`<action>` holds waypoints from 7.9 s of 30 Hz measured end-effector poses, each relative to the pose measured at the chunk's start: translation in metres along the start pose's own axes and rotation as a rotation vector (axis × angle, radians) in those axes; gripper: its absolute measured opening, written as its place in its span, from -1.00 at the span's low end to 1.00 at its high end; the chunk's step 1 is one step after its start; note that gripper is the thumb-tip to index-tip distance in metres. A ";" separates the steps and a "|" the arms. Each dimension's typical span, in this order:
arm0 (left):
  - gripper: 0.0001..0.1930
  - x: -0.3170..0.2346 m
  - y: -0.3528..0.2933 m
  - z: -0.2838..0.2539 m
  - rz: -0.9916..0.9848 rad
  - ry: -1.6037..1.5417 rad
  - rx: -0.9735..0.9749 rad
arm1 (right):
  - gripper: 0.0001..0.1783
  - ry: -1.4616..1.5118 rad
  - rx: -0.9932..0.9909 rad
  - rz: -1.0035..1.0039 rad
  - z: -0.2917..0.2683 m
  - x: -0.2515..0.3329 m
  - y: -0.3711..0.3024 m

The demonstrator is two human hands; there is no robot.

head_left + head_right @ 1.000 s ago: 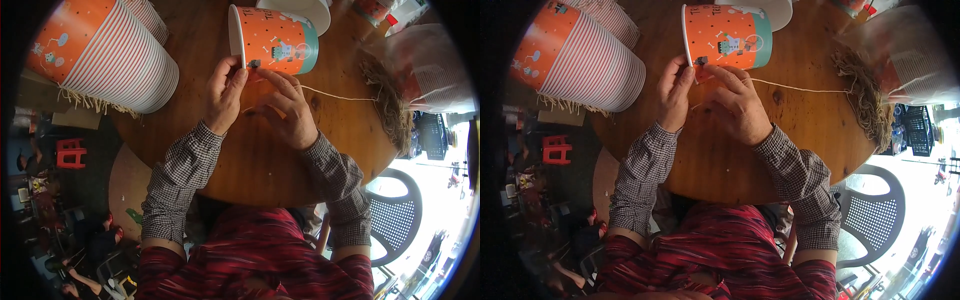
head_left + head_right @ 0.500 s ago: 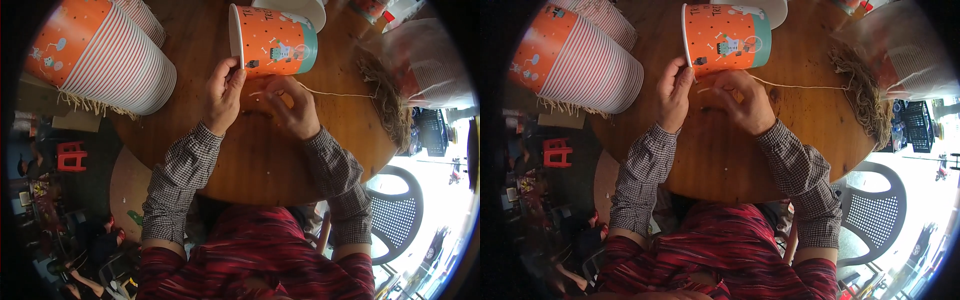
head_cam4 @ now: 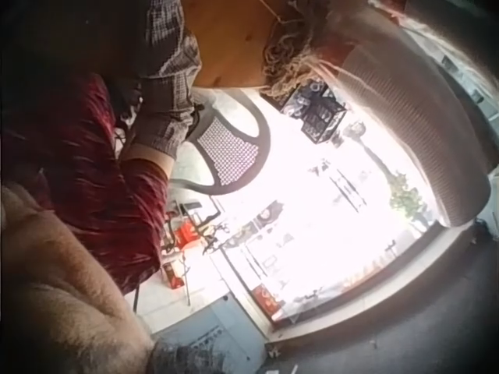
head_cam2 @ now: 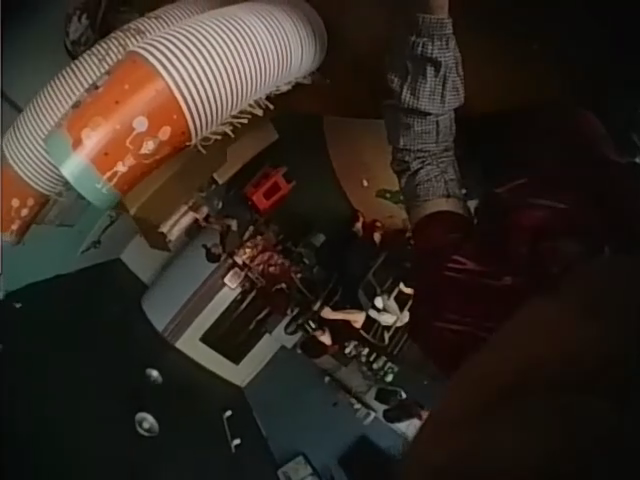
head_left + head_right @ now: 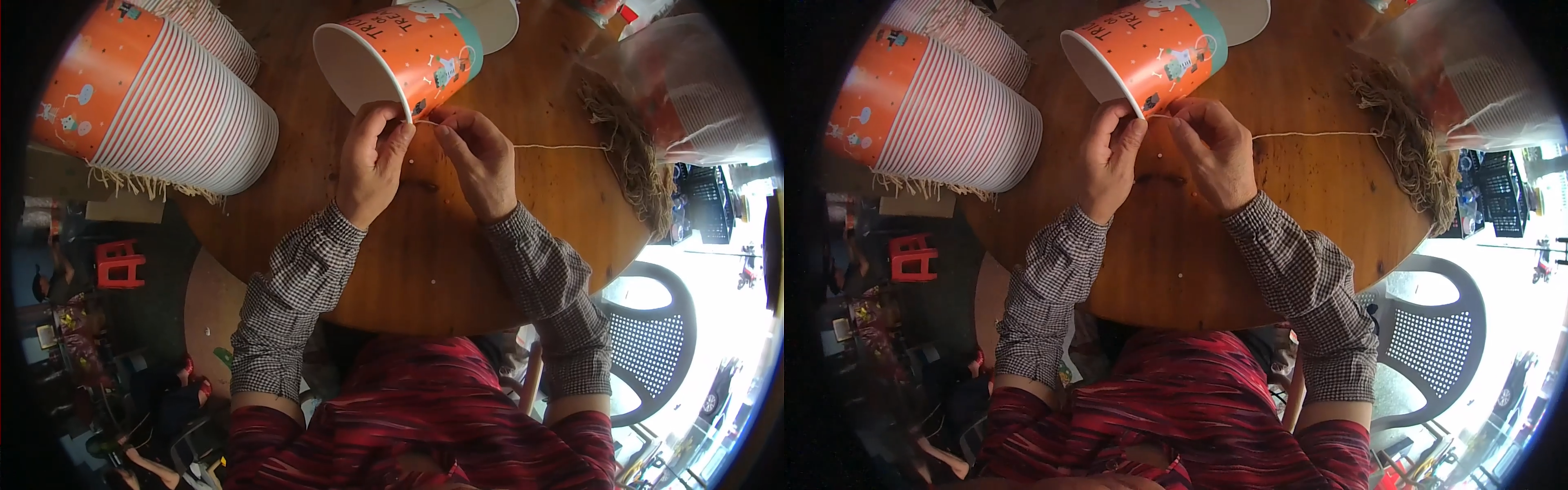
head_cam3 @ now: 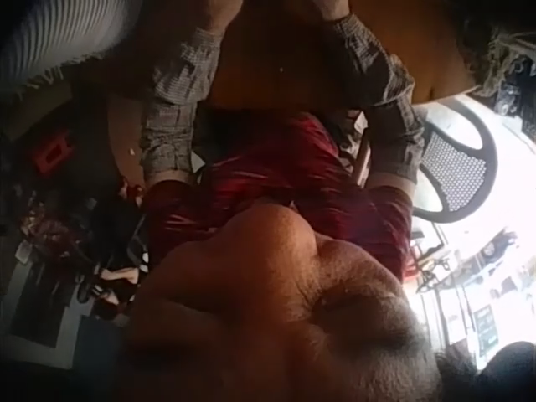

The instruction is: Attaching string handles to decorative paper buckets for packaging.

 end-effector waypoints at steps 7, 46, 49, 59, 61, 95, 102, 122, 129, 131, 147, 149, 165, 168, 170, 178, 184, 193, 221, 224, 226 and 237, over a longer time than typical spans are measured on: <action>-0.78 0.014 -0.002 0.001 -0.057 0.008 0.031 | -0.89 0.126 0.021 0.031 0.004 -0.003 0.001; -0.77 -0.003 -0.005 0.005 -0.006 0.039 0.003 | -0.85 -0.118 0.106 -0.088 0.001 0.007 -0.001; -0.76 -0.007 -0.004 0.004 -0.004 0.065 0.021 | -0.86 -0.181 0.108 -0.108 0.000 0.012 -0.002; -0.78 -0.002 -0.006 0.003 -0.034 -0.020 0.003 | -0.86 -0.195 0.099 -0.039 0.000 0.012 -0.002; -0.79 -0.002 -0.005 0.003 -0.055 -0.021 -0.001 | -0.85 -0.192 0.099 -0.018 0.001 0.014 -0.002; -0.88 -0.034 -0.004 0.009 0.355 -0.007 0.136 | -0.81 -0.427 -0.001 -0.158 0.009 0.023 -0.029; -0.62 -0.037 -0.001 0.005 0.300 0.121 0.094 | -0.81 -0.286 0.024 -0.224 0.010 0.023 -0.027; -0.84 -0.017 0.018 0.000 0.077 0.070 -0.084 | -0.81 -0.168 0.010 -0.290 0.016 0.049 -0.007; -0.92 -0.012 0.037 0.006 0.037 0.060 -0.198 | -0.87 -0.335 0.063 -0.032 -0.026 0.035 0.024; -0.94 0.005 0.027 0.012 -0.064 -0.096 -0.214 | -0.90 -0.286 0.025 -0.035 -0.028 0.033 0.018; -0.93 -0.018 0.019 0.031 0.051 -0.031 0.032 | -0.84 -0.771 0.020 -0.587 -0.019 0.070 -0.012; -0.91 -0.020 0.019 0.033 0.105 -0.025 0.058 | -0.86 -0.650 -0.036 -0.522 -0.028 0.063 -0.004; -0.87 -0.003 0.009 0.037 -0.493 -0.656 0.067 | -0.67 -0.600 0.115 -0.462 -0.030 0.064 -0.003; -0.87 -0.002 0.011 0.036 -0.465 -0.635 0.026 | -0.67 -0.635 0.101 -0.519 -0.025 0.066 -0.005; -0.88 0.000 0.010 0.038 -0.462 -0.618 0.036 | -0.69 -0.644 0.084 -0.581 -0.025 0.067 -0.006; -0.88 -0.006 0.008 0.038 -0.432 -0.539 0.068 | -0.81 -0.583 0.079 -0.556 -0.024 0.069 -0.008; -0.90 -0.009 0.010 0.040 -0.337 -0.462 0.078 | -0.88 -0.482 -0.029 -0.401 -0.032 0.062 -0.005; -0.90 -0.018 0.020 0.026 0.046 -0.019 0.029 | -0.84 -0.429 -0.148 -0.351 -0.048 0.068 -0.003; -0.89 -0.018 0.009 0.038 -0.017 -0.097 0.024 | -0.79 -0.084 -0.097 0.066 -0.025 0.032 -0.005; -0.93 -0.016 0.010 0.042 -0.097 -0.169 0.023 | -0.77 -0.116 -0.114 0.014 -0.032 0.032 -0.004; -0.93 -0.013 0.009 0.040 -0.197 -0.258 0.029 | -0.78 -0.041 -0.137 0.013 -0.034 0.035 -0.003; -0.83 -0.008 0.008 0.038 -0.358 -0.484 0.012 | -0.85 0.055 0.131 0.124 -0.031 0.030 0.003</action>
Point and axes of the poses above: each hand's wrist, its own y-axis towards the middle knuckle, its own z-axis out of the palm, x = y × z, the point moved 5 cm from there along y, towards the middle knuckle, and after that the axes turned 5 degrees about z, right-handed, at the moved point
